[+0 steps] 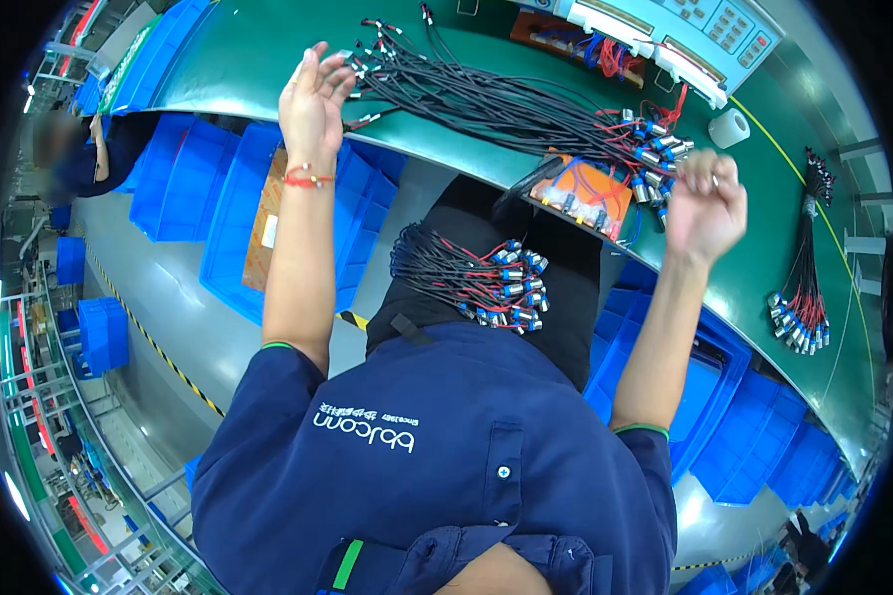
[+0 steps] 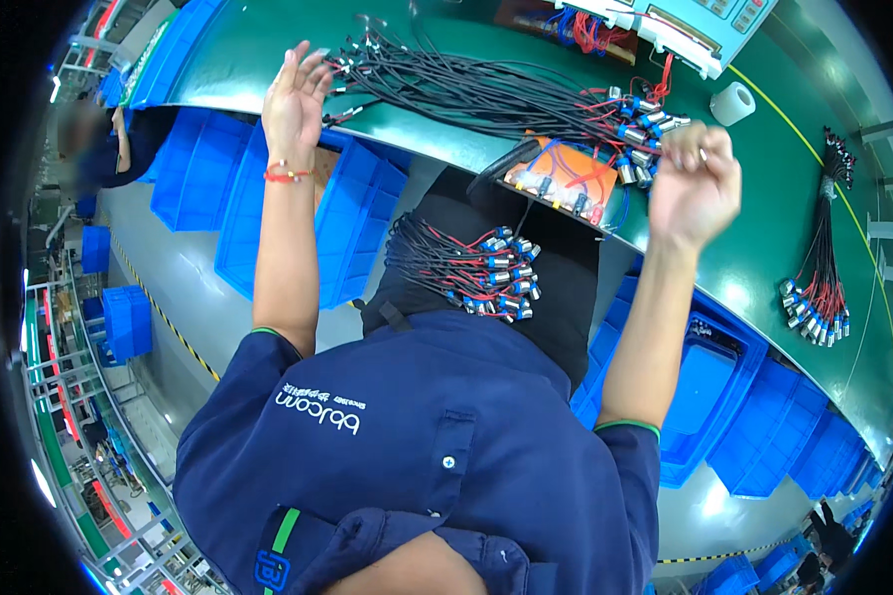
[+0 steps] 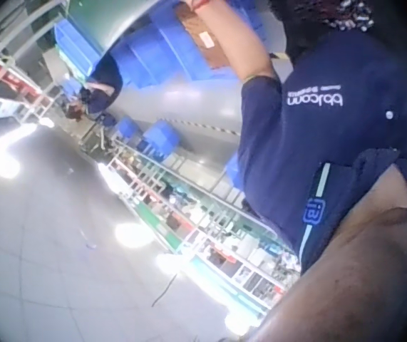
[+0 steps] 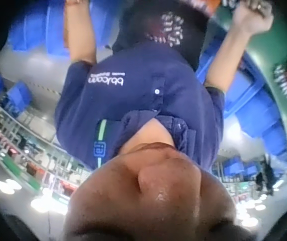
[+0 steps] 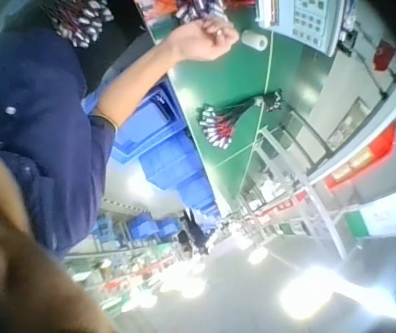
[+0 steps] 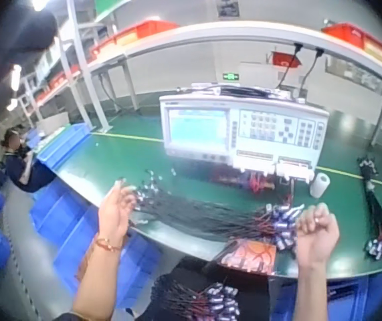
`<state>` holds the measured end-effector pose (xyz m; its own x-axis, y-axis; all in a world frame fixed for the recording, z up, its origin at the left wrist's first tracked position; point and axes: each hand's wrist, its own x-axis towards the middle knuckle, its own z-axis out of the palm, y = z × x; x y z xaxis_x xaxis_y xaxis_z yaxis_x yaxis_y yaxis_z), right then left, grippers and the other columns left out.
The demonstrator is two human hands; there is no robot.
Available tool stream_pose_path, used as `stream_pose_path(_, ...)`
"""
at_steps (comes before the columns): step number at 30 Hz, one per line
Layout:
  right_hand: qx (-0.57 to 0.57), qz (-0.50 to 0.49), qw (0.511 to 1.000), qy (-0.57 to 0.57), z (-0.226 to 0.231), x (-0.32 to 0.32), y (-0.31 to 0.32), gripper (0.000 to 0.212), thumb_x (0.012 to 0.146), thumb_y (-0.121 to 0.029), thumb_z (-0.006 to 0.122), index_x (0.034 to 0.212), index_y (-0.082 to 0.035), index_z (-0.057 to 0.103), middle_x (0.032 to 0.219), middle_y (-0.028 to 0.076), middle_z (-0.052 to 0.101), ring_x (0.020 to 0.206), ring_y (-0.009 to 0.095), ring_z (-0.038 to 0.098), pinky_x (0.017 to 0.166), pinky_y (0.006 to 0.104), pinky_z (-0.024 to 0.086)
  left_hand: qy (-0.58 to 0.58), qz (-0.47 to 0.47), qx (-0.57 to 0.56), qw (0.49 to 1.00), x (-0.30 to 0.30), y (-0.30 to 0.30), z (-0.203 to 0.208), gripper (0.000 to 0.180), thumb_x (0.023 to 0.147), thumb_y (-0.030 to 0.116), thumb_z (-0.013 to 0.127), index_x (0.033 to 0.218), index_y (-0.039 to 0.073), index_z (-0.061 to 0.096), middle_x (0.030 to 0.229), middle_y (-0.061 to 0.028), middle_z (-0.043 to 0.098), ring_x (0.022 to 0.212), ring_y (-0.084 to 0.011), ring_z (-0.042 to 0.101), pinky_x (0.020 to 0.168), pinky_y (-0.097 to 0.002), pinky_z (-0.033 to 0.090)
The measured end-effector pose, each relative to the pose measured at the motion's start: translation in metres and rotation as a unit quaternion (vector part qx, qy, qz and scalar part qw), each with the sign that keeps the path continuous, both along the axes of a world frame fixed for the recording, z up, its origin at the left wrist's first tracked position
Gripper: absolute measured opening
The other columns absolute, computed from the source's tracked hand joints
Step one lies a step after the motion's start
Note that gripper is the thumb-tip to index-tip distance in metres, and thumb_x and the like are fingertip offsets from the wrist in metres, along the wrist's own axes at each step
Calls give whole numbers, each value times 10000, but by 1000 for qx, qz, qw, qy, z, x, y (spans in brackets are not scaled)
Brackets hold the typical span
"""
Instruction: Manually testing electrical cable assemblies using a testing fixture and monitor at a production station.
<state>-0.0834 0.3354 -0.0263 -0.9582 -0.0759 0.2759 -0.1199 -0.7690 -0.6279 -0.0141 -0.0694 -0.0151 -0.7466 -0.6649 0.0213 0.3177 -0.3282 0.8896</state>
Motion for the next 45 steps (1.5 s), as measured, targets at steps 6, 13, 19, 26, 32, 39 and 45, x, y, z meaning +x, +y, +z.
stream_pose_path(6,100,-49,994,-4,-18,-17,-36,101,793,-70,396,803,-8,474,729,68,435,703,158,388,696,288,345,17,-211,-110,971,39,22,-17,281,977,216,563,1094,-32,628,921,-78,665,857,-168,641,787,-310,528)
stream_pose_path(13,140,-75,987,20,-17,-17,-39,100,792,-50,371,792,-17,466,715,65,438,687,151,396,688,277,355,-164,-507,-468,705,91,95,-59,157,902,126,633,985,-2,668,882,-101,624,817,-219,643,738,-312,495)
stream_pose_path(19,282,-131,949,59,-15,-16,-42,186,810,-22,370,871,-8,545,783,78,514,739,159,459,729,274,387,-159,-428,-636,623,104,131,-93,129,829,156,677,870,33,675,887,-107,618,930,-291,588,823,-397,480)
stream_pose_path(26,568,-307,702,302,-2,66,-45,289,764,-15,579,1050,-34,613,987,128,611,988,283,554,925,393,402,-106,-382,-640,659,114,141,-77,106,832,121,666,855,18,676,859,-91,609,826,-286,600,716,-389,497)
stream_pose_path(32,580,66,767,267,-41,147,-50,174,835,-85,637,995,-27,599,892,115,590,857,303,562,938,396,393,-106,-455,-378,800,118,151,-36,92,895,81,656,897,-7,628,803,-66,585,693,-129,588,617,-261,454)
stream_pose_path(39,323,117,934,-95,-19,170,41,178,931,-154,609,971,20,615,751,26,597,616,76,504,546,213,406,-81,-566,-336,748,107,142,-12,157,927,110,633,998,-23,678,864,-70,666,761,-116,620,671,-263,487)
stream_pose_path(45,-37,-49,997,-42,23,167,121,215,971,-219,565,855,-47,507,552,-5,435,571,105,433,489,236,414,-116,-595,-295,739,111,129,-40,250,962,197,590,1082,0,687,930,-83,682,813,-160,639,740,-293,495)
